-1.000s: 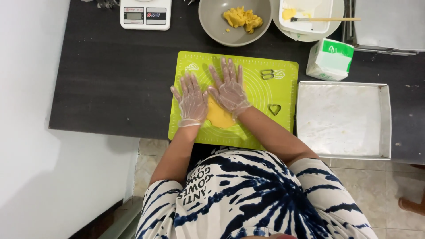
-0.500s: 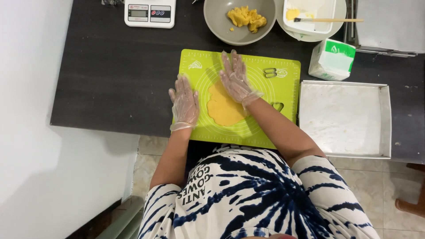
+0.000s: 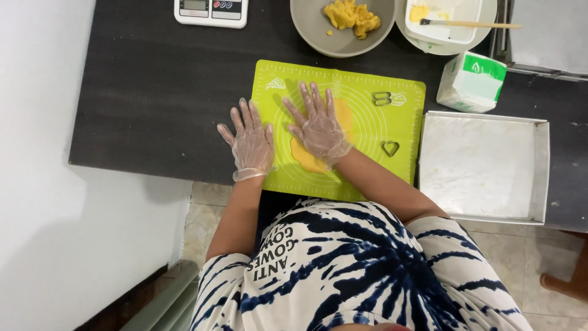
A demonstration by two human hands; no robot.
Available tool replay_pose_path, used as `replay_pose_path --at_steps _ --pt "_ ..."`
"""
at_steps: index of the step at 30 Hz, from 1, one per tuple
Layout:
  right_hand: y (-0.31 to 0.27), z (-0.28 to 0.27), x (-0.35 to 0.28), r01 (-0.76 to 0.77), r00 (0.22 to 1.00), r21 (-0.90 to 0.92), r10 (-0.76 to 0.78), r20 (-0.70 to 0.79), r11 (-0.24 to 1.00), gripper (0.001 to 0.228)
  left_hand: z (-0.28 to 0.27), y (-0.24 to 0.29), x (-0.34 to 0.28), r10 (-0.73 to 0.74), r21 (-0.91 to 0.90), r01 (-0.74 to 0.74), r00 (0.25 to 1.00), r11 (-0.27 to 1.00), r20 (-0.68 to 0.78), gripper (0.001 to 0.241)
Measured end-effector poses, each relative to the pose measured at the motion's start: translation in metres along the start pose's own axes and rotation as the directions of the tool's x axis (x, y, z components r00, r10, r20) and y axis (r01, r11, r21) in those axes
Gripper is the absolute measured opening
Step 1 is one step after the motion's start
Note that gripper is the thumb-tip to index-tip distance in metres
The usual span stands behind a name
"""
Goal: Flattening dough by hand on a silicone mat and using a cookie cutter to create heart shapes.
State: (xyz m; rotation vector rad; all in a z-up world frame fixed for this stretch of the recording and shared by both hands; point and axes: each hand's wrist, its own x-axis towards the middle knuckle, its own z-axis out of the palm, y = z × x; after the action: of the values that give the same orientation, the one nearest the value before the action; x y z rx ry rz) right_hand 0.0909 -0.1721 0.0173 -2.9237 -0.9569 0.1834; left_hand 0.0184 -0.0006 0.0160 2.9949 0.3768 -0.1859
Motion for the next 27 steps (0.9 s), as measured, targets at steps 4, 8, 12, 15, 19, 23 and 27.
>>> replay_pose_path --at_steps 4,8,12,15,19,23,27 --pt "0.0 -0.003 -0.005 0.111 0.993 -0.012 -0.111 0.042 0.994 0.066 0.0 0.001 0.0 -0.006 -0.005 0.006 1.0 1.0 0.014 0.064" --pt "0.014 0.012 0.004 0.194 0.981 0.105 -0.193 -0.019 0.975 0.067 -0.008 0.001 -0.004 -0.01 -0.027 0.011 1.0 1.0 0.027 0.064" --pt "0.032 0.017 0.019 0.148 0.976 0.306 -0.09 -0.198 0.941 0.069 0.02 -0.007 0.001 0.0 -0.024 -0.001 1.0 1.0 -0.007 0.065" --pt "0.022 0.017 0.03 0.234 0.85 0.008 -0.201 -0.488 0.972 0.063 0.034 -0.01 0.002 0.049 -0.008 -0.052 0.976 0.999 -0.214 0.064" --pt "0.001 0.005 0.033 0.238 0.965 -0.129 -0.249 -0.079 0.963 0.069 0.004 -0.001 -0.002 0.001 -0.05 -0.003 0.999 0.999 -0.051 0.065" --pt "-0.012 -0.005 0.031 0.238 0.971 -0.17 -0.235 0.039 0.956 0.066 0.01 -0.002 -0.002 0.013 -0.091 -0.02 0.997 0.996 -0.082 0.065" --pt "0.0 0.001 0.04 0.214 0.977 -0.077 -0.212 0.031 0.974 0.064 0.009 -0.008 -0.003 0.036 -0.103 -0.047 0.994 0.994 -0.103 0.065"
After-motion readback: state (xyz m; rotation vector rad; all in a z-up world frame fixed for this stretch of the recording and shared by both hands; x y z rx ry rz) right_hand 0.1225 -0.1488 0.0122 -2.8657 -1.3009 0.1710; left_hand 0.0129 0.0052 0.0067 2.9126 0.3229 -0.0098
